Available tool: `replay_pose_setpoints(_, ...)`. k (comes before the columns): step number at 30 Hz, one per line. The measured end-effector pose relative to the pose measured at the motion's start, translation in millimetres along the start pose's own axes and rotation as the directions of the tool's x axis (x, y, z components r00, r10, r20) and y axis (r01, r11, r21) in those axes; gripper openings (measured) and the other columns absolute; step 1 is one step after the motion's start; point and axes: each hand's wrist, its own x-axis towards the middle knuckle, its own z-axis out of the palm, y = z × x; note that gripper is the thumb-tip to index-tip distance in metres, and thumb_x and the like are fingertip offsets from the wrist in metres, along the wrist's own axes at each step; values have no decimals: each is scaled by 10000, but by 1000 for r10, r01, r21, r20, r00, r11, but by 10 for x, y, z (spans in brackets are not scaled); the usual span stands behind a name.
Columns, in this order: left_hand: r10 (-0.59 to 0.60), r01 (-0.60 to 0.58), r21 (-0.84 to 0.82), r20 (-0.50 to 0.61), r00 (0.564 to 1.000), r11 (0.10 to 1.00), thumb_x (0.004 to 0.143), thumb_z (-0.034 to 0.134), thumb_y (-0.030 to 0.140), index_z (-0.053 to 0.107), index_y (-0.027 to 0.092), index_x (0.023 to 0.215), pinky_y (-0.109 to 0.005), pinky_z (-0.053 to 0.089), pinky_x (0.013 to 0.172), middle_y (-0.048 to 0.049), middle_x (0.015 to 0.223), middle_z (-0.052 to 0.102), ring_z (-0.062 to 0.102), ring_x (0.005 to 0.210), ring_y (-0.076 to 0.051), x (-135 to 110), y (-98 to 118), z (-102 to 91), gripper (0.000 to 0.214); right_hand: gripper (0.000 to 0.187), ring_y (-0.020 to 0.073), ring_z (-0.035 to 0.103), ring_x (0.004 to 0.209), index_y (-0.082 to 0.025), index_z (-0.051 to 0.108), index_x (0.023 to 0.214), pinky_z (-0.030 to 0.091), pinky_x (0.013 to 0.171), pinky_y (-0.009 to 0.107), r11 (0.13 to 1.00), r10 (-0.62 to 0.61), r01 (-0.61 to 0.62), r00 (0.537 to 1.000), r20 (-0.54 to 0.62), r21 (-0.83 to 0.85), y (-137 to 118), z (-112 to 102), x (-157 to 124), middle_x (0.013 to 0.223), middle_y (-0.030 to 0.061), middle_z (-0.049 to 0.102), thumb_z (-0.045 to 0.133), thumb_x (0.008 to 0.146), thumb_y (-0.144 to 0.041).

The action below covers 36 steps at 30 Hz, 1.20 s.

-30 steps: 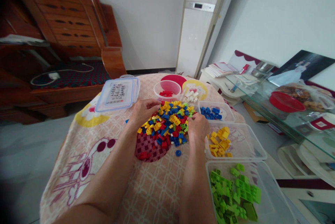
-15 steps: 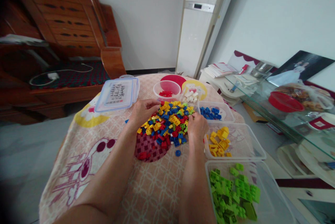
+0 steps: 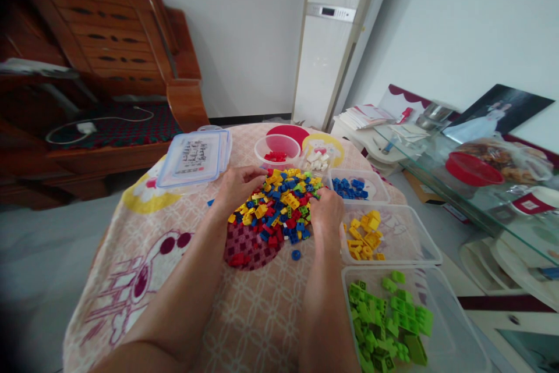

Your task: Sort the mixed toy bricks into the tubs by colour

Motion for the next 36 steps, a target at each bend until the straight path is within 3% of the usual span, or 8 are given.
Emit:
replay_pose_setpoints(9,9,-9,5,-1,1000,1000,829,633,297,804,176,965,-236,522,624,-31,724,757,688,678,-165,-1,-36,10,250,243,254,734,928,-208,833,995,486,764,293,998,-21,18,999,-41,-63,-6,47,6,972,128,801,608,905,-224)
replay_pose_setpoints(14,12,-12,28,4,1000,1000,829,627,288,803,173,974,-239,524,636,-31,737,762,687,685,-166,-1,-25,6,255,246,238,721,835,-192,825,923,493,739,288,992,-15,32,991,-136,123,84,115,61,899,119,798,596,857,-248)
replay_pose_setpoints(18,17,-18,35,8,1000,999,835,617,293,802,177,979,-236,521,639,-25,733,760,686,688,-164,-3,-25,9,261,275,240,710,765,-147,797,931,521,744,304,925,66,69,938,-340,372,185,228,133,832,117,781,568,836,-268)
replay_pose_setpoints(21,20,-20,41,12,1000,999,834,615,303,802,170,982,-234,512,629,-27,738,761,683,691,-165,1,-33,11,273,332,247,710,734,-114,767,1035,535,768,330,881,204,45,863,-463,471,232,280,159,834,130,767,530,844,-246)
replay_pose_setpoints(23,20,-21,47,16,1000,999,830,616,305,802,167,980,-232,506,622,-29,745,763,683,696,-166,5,-36,11,276,367,248,711,742,-97,742,1104,539,789,336,866,238,48,836,-495,497,237,283,154,844,133,759,510,852,-230)
replay_pose_setpoints(29,24,-25,46,15,1000,999,825,627,306,805,178,989,-230,510,628,-31,752,767,693,718,-168,5,-34,12,273,325,259,661,994,-120,755,1022,496,931,343,917,18,166,890,-455,362,119,241,74,1019,171,736,470,898,-215)
replay_pose_setpoints(36,16,-16,30,3,1000,999,835,625,316,805,173,991,-233,519,624,-37,756,769,684,692,-165,0,-56,14,277,299,247,615,1053,-147,773,1021,425,1003,348,942,-210,270,937,-281,198,8,326,57,1072,140,740,502,906,-200)
